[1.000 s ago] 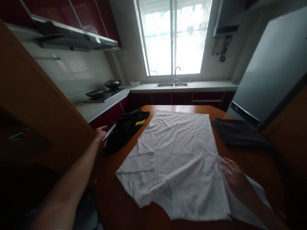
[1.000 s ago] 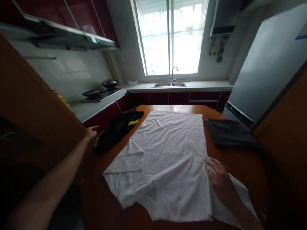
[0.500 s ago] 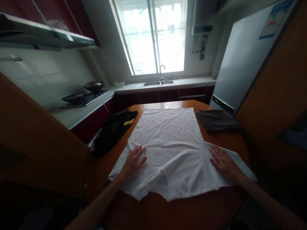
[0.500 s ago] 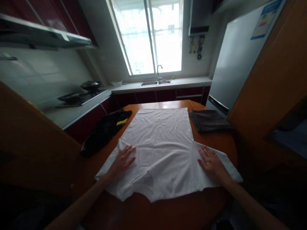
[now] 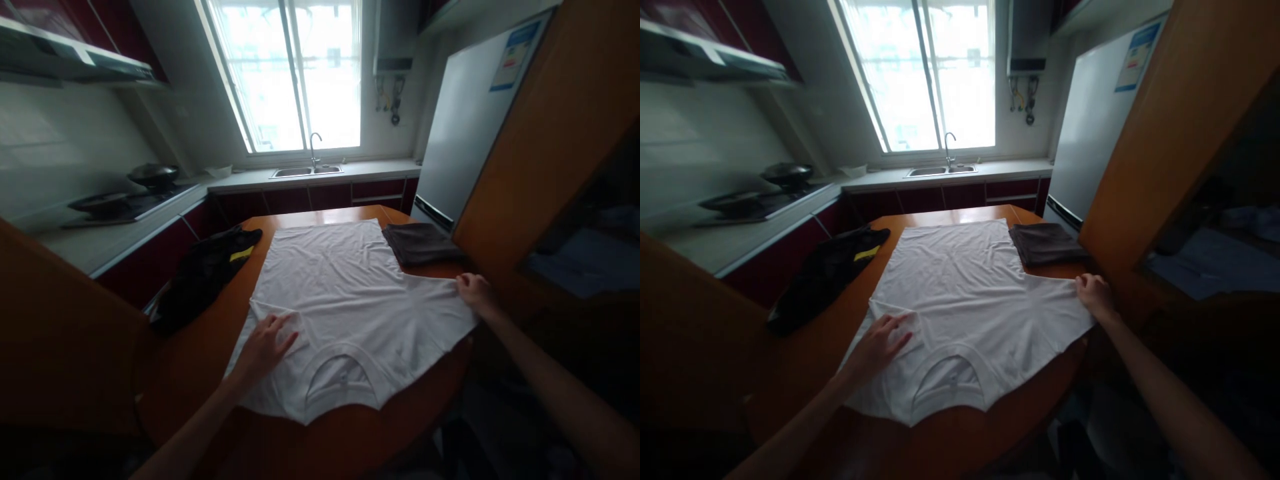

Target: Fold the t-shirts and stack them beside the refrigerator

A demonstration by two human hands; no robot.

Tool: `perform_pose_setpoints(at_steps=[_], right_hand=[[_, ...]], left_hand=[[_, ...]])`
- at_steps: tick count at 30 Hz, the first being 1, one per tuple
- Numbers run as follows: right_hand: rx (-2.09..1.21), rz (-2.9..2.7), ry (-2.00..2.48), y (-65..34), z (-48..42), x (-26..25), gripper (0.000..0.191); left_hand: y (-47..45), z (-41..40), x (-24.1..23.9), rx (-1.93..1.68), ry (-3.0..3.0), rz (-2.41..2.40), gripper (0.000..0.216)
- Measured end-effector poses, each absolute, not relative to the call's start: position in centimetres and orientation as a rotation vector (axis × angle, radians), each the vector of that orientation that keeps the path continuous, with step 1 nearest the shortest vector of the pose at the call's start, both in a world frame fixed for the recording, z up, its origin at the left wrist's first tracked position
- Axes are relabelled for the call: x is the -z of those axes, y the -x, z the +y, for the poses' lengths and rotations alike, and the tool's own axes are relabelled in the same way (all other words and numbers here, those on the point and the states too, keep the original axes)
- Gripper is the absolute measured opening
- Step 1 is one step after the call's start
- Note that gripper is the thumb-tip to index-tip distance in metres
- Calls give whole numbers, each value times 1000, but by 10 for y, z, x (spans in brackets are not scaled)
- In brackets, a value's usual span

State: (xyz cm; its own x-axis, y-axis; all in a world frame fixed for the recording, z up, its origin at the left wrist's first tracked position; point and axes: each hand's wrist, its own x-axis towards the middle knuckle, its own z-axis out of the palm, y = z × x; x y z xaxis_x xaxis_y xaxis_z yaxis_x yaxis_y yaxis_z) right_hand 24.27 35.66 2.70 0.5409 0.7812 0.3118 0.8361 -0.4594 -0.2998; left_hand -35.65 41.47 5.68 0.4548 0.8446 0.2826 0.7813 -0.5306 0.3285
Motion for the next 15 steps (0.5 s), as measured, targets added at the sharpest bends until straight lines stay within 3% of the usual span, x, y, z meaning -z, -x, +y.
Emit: perform_pose_setpoints(at_steps=[3,8,15], right_hand=[[-16,-1217,2539,-254,354,-36,36],[-324,-1348,2346,-242,362,-75,25],[-120,-1460,1746,-218,345,-99,26]], left_hand=[[355,423,-52,-635,-2534,1431,42],[355,429,-43,-717,-2547,1412,38],[357,430,-43,-746,-2535,1389,36]])
